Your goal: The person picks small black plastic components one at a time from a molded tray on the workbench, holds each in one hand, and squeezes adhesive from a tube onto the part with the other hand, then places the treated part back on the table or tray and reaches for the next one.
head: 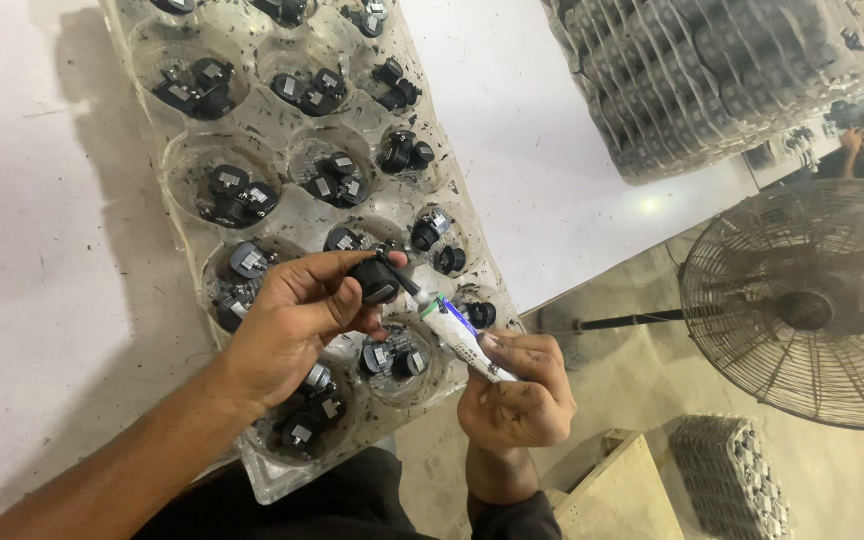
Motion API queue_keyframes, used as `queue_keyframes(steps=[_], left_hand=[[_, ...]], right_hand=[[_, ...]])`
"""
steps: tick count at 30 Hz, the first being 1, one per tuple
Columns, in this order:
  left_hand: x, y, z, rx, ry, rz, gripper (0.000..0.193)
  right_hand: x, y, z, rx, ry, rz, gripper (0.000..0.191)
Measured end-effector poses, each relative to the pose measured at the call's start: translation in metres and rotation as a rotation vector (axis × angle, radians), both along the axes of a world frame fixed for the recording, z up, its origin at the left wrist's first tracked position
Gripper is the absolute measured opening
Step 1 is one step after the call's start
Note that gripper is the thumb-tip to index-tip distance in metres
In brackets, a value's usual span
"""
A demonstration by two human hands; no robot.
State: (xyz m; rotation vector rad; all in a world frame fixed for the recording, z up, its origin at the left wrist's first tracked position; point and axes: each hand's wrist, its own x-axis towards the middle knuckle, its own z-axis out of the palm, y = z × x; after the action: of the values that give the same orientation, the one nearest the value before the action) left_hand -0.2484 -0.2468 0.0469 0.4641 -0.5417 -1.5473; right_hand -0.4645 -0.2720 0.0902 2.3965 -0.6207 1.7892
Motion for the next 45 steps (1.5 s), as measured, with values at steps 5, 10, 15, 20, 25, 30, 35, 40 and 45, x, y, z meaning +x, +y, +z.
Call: queue_keyframes(steps=[5, 10, 15, 20, 25, 30, 35, 40, 45], left_hand=[[-0.003, -0.002, 0.008, -0.063, -0.163, 0.122, 0.032], [-0.011, 0.003, 0.02, -0.287, -0.841, 0.094, 0.039], [-0.036, 0.004, 0.022, -0.771, -1.737, -0.157, 0.011], [-0.045, -0.017, 0.013, -0.978, -1.955, -0.163, 0.005], [-0.049, -0.028, 0.012, -1.042, -2.003, -0.186, 0.004], [-0.053, -0.031, 0.021, -0.87, -2.011, -0.228, 0.014], [-0.074, -0.043, 0.013, -0.493, -2.014, -0.14, 0.022], [-0.104, -0.056, 0.001, -0.387, -2.101, -0.261, 0.008], [-0.082, -0.053, 0.031, -0.383, -1.909, -0.152, 0.021]], right_hand=[[-0.009, -0.012, -0.007, 0.039, -0.123, -0.001, 0.045], [-0.036, -0.015, -0.013, 0.053, -0.341, -0.016, 0.044], [-0.056, -0.009, -0.017, 0.04, -0.293, -0.102, 0.046], [-0.062, -0.002, -0.02, 0.073, -0.282, -0.098, 0.044], [-0.066, 0.0, -0.023, 0.107, -0.265, -0.13, 0.043], [-0.068, -0.005, -0.025, 0.079, -0.269, -0.103, 0.042], [-0.066, -0.004, -0.027, 0.097, -0.27, -0.133, 0.045], [-0.063, -0.003, -0.029, 0.127, -0.271, -0.114, 0.046], [-0.061, -0.004, -0.035, 0.133, -0.416, -0.128, 0.042]])
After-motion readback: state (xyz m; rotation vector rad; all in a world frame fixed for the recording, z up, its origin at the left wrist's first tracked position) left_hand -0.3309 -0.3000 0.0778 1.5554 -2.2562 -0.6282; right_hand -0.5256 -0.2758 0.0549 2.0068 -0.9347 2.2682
